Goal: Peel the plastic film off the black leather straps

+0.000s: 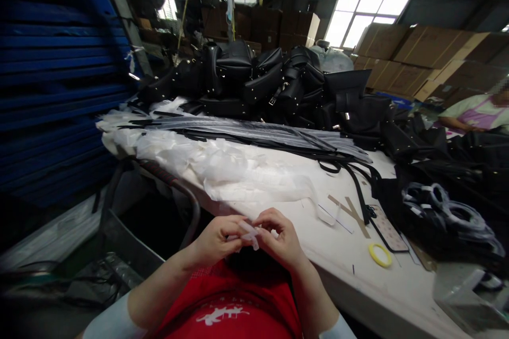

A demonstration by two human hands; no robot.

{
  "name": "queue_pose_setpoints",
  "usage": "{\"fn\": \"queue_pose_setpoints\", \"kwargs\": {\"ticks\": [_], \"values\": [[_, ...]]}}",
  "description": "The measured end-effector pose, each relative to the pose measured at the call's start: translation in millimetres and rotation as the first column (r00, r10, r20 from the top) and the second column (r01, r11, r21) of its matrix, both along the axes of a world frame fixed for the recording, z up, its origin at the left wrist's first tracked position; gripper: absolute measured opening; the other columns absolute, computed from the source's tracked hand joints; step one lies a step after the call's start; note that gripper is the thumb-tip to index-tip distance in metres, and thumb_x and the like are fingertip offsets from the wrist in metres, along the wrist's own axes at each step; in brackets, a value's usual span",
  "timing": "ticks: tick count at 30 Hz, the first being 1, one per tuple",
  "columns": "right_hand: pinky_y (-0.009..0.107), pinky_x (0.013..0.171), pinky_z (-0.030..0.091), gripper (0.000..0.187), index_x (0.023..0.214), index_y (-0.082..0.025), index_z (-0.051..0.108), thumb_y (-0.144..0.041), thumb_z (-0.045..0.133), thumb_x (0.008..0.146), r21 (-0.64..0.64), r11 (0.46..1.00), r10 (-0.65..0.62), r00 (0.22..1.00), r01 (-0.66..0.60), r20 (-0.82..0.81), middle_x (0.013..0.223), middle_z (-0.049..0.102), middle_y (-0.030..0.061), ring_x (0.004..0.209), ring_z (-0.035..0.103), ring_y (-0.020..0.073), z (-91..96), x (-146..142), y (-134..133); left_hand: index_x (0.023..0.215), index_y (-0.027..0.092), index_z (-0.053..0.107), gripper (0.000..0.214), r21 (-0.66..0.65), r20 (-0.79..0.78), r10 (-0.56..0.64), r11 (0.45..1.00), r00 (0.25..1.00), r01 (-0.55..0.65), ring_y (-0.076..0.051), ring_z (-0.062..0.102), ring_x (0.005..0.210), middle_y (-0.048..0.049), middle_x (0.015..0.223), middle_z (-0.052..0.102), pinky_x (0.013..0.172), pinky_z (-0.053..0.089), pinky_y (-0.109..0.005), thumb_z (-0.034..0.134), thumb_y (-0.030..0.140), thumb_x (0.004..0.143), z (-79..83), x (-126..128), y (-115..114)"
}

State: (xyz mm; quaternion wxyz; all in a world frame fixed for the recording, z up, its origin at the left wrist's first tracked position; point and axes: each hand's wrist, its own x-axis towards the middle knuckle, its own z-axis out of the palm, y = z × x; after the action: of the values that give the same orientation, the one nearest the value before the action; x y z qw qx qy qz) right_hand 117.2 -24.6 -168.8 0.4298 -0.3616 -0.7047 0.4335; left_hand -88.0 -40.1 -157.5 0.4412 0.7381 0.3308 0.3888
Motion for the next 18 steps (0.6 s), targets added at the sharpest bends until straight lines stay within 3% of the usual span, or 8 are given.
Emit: {"fn": "queue_pose_setpoints", "kwargs": {"ticks": [3, 7, 13, 18], "values": [[0.028, 0.067, 0.046, 0.015, 0.089, -0.023, 0.075, -0.036, 0.069, 0.084, -0.014, 0.999, 0.051, 0.998, -0.05, 0.047, 0.088, 0.063, 0.005, 0.081, 0.059, 0.0189, 3.1, -2.3, -1.6, 0.089, 0.023, 0.08, 0.019, -0.04, 0.026, -0.032, 0.999, 0.999, 0.033, -0.016, 0.067, 0.082, -0.0042, 0.088, 0.075, 0.078, 0.051, -0.024, 0.062, 0.017, 0.086, -0.1, 0.6, -0.7], [0.031, 0.074, 0.047, 0.023, 0.098, -0.024, 0.073, -0.04, 0.06, 0.089, -0.006, 0.996, 0.09, 0.996, -0.09, -0.015, 0.093, 0.062, 0.0062, 0.086, 0.059, 0.0207, 0.9, 0.2, -2.8, 0.085, 0.023, 0.08, 0.023, -0.089, 0.01, 0.019, 0.996, 1.0, -0.018, -0.014, 0.066, 0.073, -0.0037, 0.087, 0.075, 0.067, 0.051, -0.021, 0.061, 0.011, 0.081, -3.3, -2.4, 1.8], [0.029, 0.07, 0.046, 0.011, 0.082, -0.022, 0.071, -0.03, 0.065, 0.087, 0.0, 1.0, 0.001, 0.998, -0.001, 0.061, 0.083, 0.064, 0.0041, 0.078, 0.059, 0.0181, -6.3, -3.1, -2.1, 0.082, 0.019, 0.08, 0.012, -0.106, -0.028, -0.009, 0.994, 1.0, 0.006, -0.014, 0.066, 0.069, -0.0043, 0.078, 0.074, 0.065, 0.05, -0.021, 0.068, 0.019, 0.08, -4.8, -2.7, 3.0], [0.028, 0.069, 0.047, 0.013, 0.083, -0.021, 0.073, -0.029, 0.064, 0.088, -0.004, 1.0, 0.024, 0.998, -0.024, 0.054, 0.083, 0.064, 0.0038, 0.077, 0.06, 0.0169, -8.3, -3.1, -1.8, 0.084, 0.018, 0.079, 0.014, -0.101, 0.035, -0.052, 0.993, 0.998, 0.056, -0.014, 0.067, 0.072, -0.0057, 0.085, 0.075, 0.067, 0.052, -0.021, 0.066, 0.023, 0.083, -7.8, -3.3, 3.4]]}}
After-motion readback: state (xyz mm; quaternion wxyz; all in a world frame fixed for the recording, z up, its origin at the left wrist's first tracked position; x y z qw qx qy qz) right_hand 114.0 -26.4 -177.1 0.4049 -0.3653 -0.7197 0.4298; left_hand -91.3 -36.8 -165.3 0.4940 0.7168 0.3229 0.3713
